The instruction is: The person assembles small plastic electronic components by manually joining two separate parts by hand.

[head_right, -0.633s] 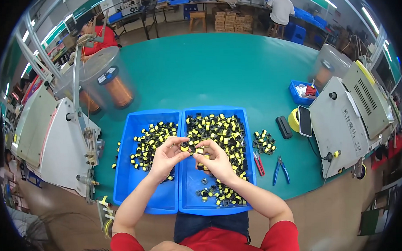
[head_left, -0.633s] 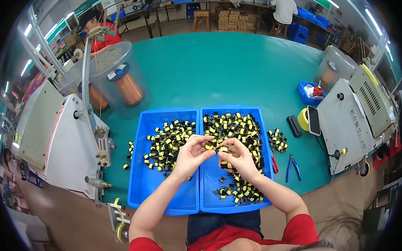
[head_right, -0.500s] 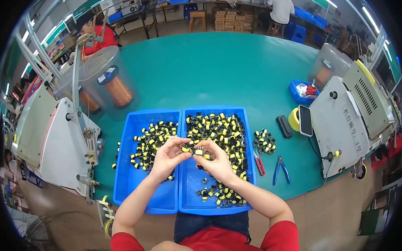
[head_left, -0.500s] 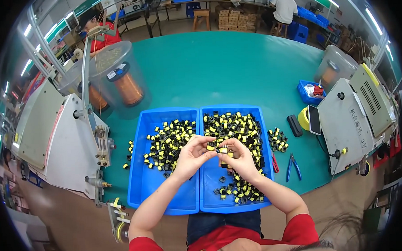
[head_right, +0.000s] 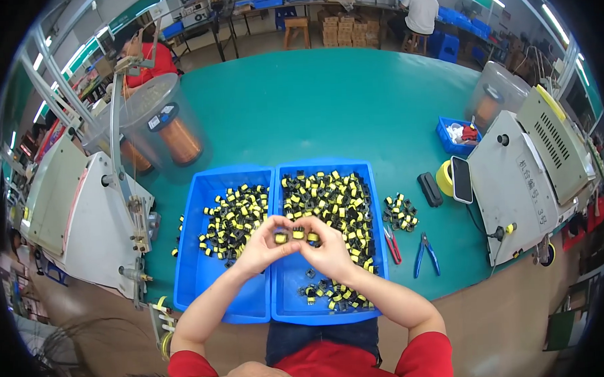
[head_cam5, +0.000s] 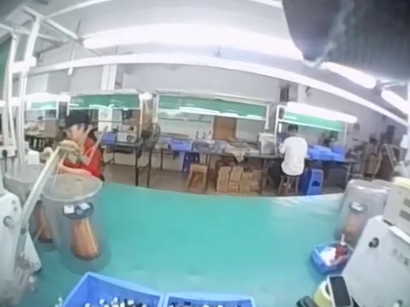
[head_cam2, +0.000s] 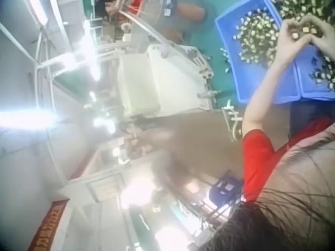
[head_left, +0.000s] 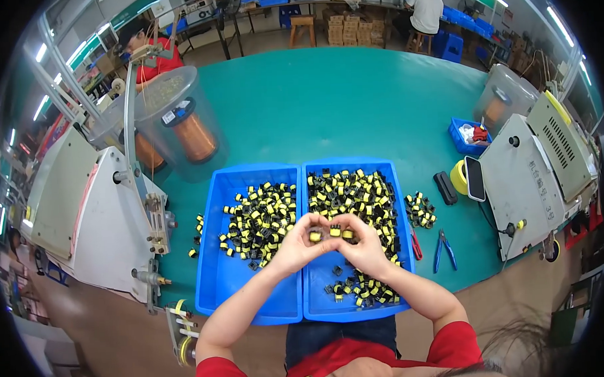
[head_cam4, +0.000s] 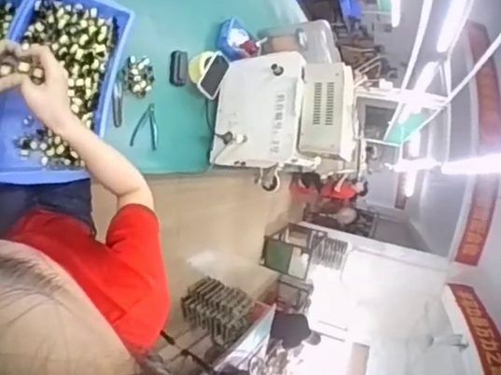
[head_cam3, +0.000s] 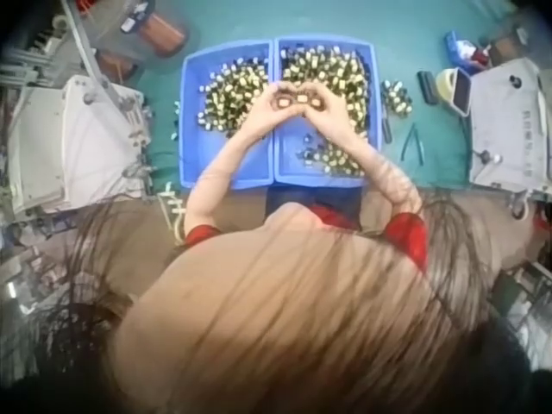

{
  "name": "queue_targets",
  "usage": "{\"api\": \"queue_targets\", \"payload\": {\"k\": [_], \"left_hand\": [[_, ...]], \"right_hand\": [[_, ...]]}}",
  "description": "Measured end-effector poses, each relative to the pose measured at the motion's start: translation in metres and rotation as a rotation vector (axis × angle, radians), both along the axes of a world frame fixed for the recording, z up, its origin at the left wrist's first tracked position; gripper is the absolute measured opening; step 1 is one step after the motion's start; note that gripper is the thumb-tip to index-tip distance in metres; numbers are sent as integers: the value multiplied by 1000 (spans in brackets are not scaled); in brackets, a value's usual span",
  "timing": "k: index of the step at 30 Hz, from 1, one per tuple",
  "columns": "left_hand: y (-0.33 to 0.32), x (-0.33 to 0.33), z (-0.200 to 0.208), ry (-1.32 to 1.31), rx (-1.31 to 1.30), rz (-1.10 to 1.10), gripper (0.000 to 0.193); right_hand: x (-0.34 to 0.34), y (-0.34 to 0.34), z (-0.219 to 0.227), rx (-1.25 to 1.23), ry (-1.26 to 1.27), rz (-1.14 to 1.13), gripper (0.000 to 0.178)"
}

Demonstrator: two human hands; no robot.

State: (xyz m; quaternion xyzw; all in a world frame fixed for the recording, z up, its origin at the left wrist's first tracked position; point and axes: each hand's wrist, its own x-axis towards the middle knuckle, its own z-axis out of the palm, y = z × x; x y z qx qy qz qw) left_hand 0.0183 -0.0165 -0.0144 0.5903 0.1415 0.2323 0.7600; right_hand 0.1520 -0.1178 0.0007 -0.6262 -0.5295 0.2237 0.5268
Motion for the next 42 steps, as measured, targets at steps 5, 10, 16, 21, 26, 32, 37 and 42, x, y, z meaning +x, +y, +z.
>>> {"api": "queue_targets", "payload": {"k": [5,10,16,21,26,32,37,42], "left_hand": [[-2,0,-9,92,127,120,33],[8,-5,5,141,-85,88,34],[29,-15,11,298,142,260,21],[41,-27,11,770,1268,714,14],[28,-13,9,370,1243,483,23],[-2,-5,9,263,689,161,31],[6,-4,-2,164,279,158,31],[15,-3,-8,109,126,263,28]], "right_hand": [[-6,-2,1,-59,-17,72,35],[15,0,-3,-407,1111,195,36],[18,9,-4,-648,1338,144,30],[16,7,2,-695,1117,226,36],[7,4,4,-505,989,265,42],[3,1,3,-424,892,267,48],[13,5,-8,-567,1172,189,40],[26,12,-26,-560,1595,114,30]]}}
